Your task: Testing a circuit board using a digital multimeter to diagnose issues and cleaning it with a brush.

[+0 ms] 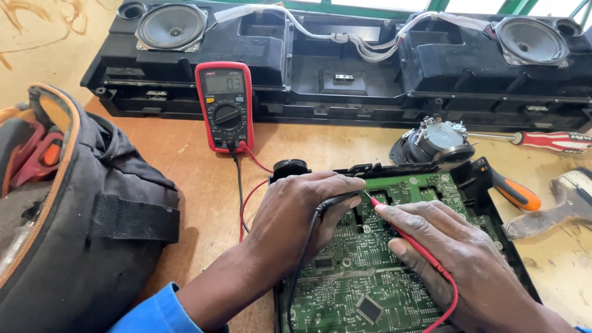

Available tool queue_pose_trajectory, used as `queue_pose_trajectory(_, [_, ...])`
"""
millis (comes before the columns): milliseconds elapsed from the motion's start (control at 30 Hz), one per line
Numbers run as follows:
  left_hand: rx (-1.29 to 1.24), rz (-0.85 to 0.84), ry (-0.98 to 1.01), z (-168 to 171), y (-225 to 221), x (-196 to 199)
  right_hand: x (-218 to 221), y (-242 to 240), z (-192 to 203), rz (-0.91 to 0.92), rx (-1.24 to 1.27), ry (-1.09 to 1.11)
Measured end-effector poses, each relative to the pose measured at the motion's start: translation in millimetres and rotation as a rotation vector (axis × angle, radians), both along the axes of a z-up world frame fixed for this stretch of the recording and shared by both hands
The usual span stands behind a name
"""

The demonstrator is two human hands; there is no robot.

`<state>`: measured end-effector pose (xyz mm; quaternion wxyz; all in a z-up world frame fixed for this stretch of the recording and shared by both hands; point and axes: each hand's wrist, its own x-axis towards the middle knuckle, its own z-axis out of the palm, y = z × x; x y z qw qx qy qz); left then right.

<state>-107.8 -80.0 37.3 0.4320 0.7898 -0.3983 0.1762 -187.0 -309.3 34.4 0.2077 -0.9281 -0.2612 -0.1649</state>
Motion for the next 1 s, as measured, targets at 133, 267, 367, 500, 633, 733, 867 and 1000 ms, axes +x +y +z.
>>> queue_pose_trajectory(133, [-0.002, 0.001, -0.004, -0.2, 0.0, 0.1, -0.4, 0.0, 0.2, 0.015, -0.02, -0.02])
queue_pose_trajectory(267, [-0.01, -0.007, -0.001, 1.1, 0.3, -0.4, -0.1, -1.0, -1.7, 0.021, -0.027, -0.029])
queue_pose_trajectory(367, [-0.005, -0.014, 0.015, 5.3, 0.3, -1.9, 1.5, -2.9, -7.4, -0.012, 0.002, -0.017])
queue_pose_trajectory(500, [-0.023, -0.007, -0.003, 8.9, 0.7, -5.0, -6.8, 7.2, 5.8, -0.115, 0.191, 0.071])
queue_pose_trajectory(633, [-0.053, 0.04, 0.051, 8.5, 0.2, -6.6, -7.9, 2.9, -0.6, -0.263, 0.201, 0.215])
queue_pose_trajectory(733, [-0.024, 0.026, 0.045, 9.4, 0.3, -6.4, -6.7, -1.0, -4.8, -0.275, 0.169, 0.227])
queue_pose_trajectory(867, [0.003, 0.022, 0.038, 9.1, 0.4, -6.6, -5.2, -3.6, -7.5, -0.249, 0.118, 0.2])
queue_pose_trajectory(1000, [0.003, 0.021, 0.036, 11.0, 0.8, -7.5, -4.6, -3.2, -7.3, -0.198, 0.118, 0.156])
